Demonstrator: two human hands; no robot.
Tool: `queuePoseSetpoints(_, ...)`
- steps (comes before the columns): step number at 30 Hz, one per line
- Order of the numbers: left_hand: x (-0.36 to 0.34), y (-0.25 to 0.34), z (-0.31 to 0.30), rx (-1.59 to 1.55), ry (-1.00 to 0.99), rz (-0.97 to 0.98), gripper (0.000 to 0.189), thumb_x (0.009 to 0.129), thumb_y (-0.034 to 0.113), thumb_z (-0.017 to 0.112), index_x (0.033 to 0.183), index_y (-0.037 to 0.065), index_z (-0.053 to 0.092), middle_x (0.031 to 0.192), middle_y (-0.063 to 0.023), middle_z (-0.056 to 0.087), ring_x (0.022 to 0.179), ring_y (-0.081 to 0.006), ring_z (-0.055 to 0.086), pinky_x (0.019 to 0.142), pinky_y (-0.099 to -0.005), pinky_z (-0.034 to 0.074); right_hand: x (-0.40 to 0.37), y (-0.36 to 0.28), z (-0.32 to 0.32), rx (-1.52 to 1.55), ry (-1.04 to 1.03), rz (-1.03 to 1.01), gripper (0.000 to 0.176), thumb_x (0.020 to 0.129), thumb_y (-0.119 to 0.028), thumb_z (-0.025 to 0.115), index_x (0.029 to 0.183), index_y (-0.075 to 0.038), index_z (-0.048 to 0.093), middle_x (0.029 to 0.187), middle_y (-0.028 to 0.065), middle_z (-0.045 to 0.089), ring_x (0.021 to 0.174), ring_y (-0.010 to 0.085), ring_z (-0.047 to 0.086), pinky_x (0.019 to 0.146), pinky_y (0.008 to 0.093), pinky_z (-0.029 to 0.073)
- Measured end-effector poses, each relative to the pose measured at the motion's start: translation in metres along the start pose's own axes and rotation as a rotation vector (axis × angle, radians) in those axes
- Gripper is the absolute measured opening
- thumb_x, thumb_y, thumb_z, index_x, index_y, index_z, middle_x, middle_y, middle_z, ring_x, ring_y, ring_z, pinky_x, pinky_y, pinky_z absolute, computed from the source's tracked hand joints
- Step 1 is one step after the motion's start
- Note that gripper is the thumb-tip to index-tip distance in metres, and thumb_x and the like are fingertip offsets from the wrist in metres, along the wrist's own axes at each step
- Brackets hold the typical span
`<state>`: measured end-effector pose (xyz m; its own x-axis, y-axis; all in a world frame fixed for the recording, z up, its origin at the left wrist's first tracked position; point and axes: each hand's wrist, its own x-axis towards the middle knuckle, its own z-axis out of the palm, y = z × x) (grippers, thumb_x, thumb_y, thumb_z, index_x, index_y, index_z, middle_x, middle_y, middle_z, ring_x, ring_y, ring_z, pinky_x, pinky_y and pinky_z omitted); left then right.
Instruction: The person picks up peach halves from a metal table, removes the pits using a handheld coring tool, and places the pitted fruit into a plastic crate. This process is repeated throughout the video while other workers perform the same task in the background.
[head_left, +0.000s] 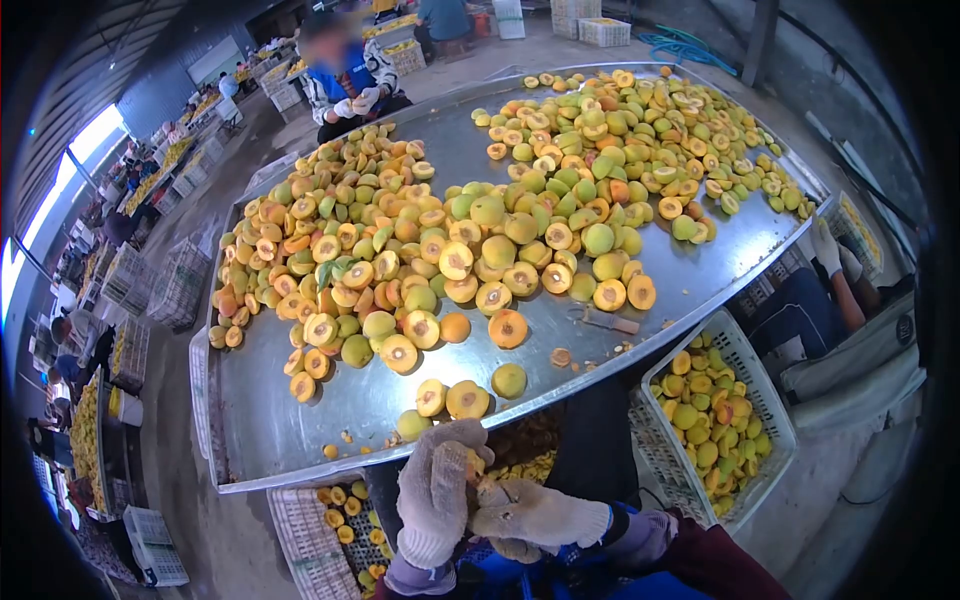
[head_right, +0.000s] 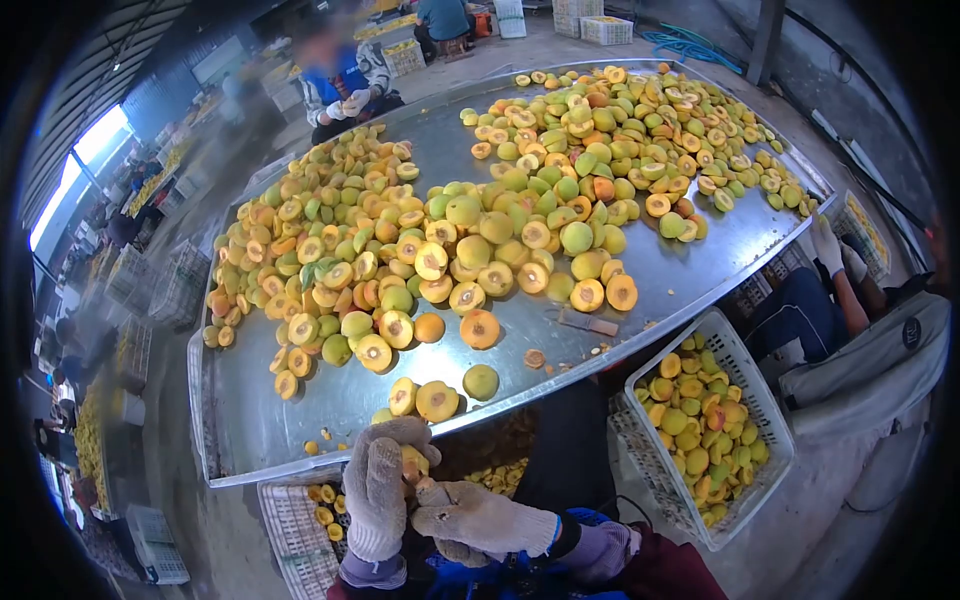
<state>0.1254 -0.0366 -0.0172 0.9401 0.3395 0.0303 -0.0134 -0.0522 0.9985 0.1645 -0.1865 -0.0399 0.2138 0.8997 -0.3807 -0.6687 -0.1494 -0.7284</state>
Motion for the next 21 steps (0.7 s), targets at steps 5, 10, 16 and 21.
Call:
queuePoseSetpoints(5, 0.008, 0.008, -0.004, 0.503, -0.05, 0.364, 0.015, 0.09, 0.017, 0.063, 0.101, 0.007, 0.068, 0.09, -0.011, 0.07, 0.075, -0.0284, 0.07, 0.065, -0.0341, 0.055, 0.001, 0.013, -0.011, 0.07, -0.047, 0.035, 0.025, 0.094, -0.03, 0.062, 0.09, -0.006, 0.057, 0.053, 0.001, 0.051, 0.038, 0.0103, 0.046, 0.035, 0.0235, 0.036)
queuePoseSetpoints(10, 0.01, 0.025, -0.003, 0.58, -0.156, 0.292, 0.015, 0.094, 0.012, 0.056, 0.098, 0.002, 0.067, 0.09, -0.0111, 0.072, 0.075, -0.0226, 0.071, 0.068, -0.0325, 0.055, -0.005, 0.007, -0.003, 0.588, -0.208, 0.043, 0.02, 0.092, -0.025, 0.063, 0.098, -0.006, 0.059, 0.071, -0.0018, 0.059, 0.058, 0.007, 0.056, 0.052, 0.0183, 0.044)
queuePoseSetpoints(16, 0.007, 0.019, 0.001, 0.575, -0.126, 0.418, 0.031, 0.1, 0.032, 0.052, 0.109, 0.006, 0.066, 0.093, -0.0098, 0.071, 0.076, -0.0299, 0.067, 0.068, -0.0382, 0.053, -0.012, 0.005, -0.001, 0.411, -0.133, -0.046, 0.019, 0.085, -0.019, 0.064, 0.078, -0.008, 0.049, 0.055, 0.0029, 0.044, 0.033, 0.0154, 0.041, 0.031, 0.0273, 0.035)
queuePoseSetpoints(21, 0.011, 0.027, -0.006, 0.602, -0.181, 0.234, 0.02, 0.096, 0.016, 0.057, 0.104, 0.001, 0.066, 0.088, -0.0098, 0.071, 0.068, -0.0197, 0.069, 0.063, -0.0296, 0.054, -0.005, -0.002, 0.013, 0.476, -0.193, -0.021, 0.022, 0.089, -0.024, 0.062, 0.081, -0.006, 0.051, 0.049, 0.0003, 0.043, 0.034, 0.0139, 0.042, 0.032, 0.0264, 0.034)
